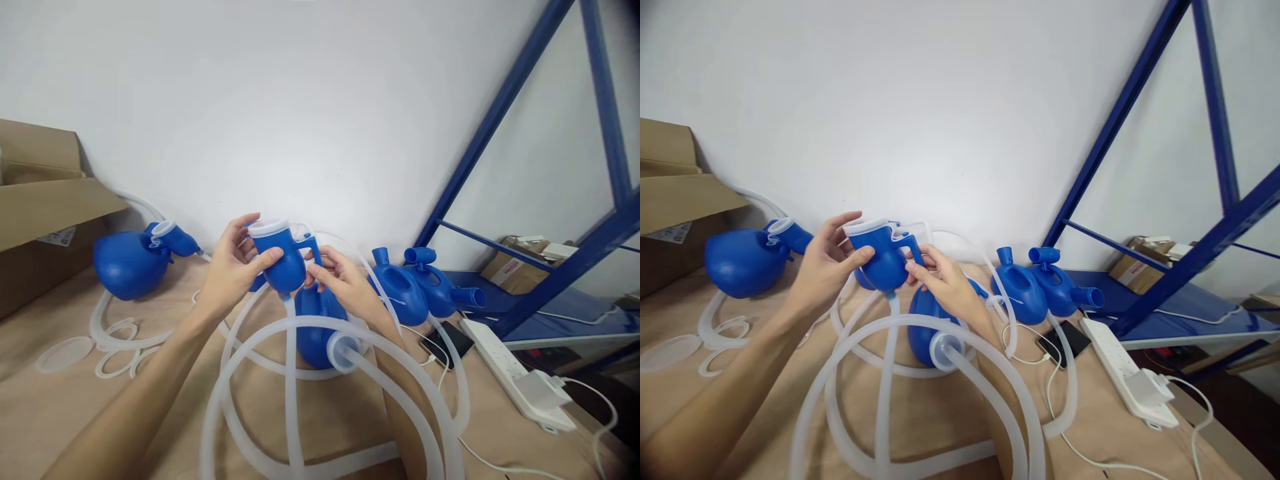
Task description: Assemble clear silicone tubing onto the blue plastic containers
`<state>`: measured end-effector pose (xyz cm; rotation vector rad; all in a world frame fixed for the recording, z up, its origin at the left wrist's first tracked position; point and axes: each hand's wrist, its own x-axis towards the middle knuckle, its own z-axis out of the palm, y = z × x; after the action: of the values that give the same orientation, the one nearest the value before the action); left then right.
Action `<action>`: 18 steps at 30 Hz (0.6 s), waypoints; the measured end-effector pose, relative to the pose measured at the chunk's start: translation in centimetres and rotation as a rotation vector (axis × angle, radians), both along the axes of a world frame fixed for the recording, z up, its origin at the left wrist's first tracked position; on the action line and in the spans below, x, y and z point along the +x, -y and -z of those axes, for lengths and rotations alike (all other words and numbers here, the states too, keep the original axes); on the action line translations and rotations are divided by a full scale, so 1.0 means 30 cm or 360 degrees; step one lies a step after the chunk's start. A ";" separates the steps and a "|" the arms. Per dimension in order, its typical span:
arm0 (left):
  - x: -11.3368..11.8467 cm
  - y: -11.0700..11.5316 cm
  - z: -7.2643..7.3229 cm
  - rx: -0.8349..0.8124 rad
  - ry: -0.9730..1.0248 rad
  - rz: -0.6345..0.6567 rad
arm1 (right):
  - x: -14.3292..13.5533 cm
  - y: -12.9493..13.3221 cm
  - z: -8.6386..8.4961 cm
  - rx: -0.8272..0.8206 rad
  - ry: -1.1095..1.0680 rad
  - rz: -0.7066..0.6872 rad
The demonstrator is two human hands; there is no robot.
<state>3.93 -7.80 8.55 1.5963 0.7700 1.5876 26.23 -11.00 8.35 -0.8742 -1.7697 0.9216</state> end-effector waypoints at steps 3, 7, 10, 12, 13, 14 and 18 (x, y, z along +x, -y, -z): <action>0.028 -0.014 0.041 -0.0223 -0.0075 0.0352 | -0.008 -0.015 0.013 0.0042 -0.0161 0.0115; 0.044 -0.034 0.097 -0.0660 -0.0186 0.0970 | -0.004 -0.012 0.011 0.0025 -0.0208 0.0050; 0.054 -0.052 0.119 -0.0748 0.0016 0.0962 | 0.025 0.010 -0.011 0.0000 0.0065 0.0049; 0.052 -0.063 0.116 -0.0709 0.0032 0.0861 | 0.068 0.023 -0.021 0.0021 0.0474 0.0083; 0.047 -0.069 0.111 -0.0678 -0.0015 0.0801 | 0.097 0.024 -0.021 0.0041 0.0682 0.0095; 0.040 -0.074 0.107 -0.0649 -0.0103 0.0746 | 0.128 0.021 -0.015 0.0053 0.0852 0.0110; 0.016 -0.104 0.120 -0.0447 -0.0627 0.0580 | 0.248 -0.037 0.050 -0.0176 0.1196 0.0267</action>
<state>4.42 -4.68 4.95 1.7384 0.8068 0.8778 33.67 -9.90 6.85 -1.5579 -2.2274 0.6161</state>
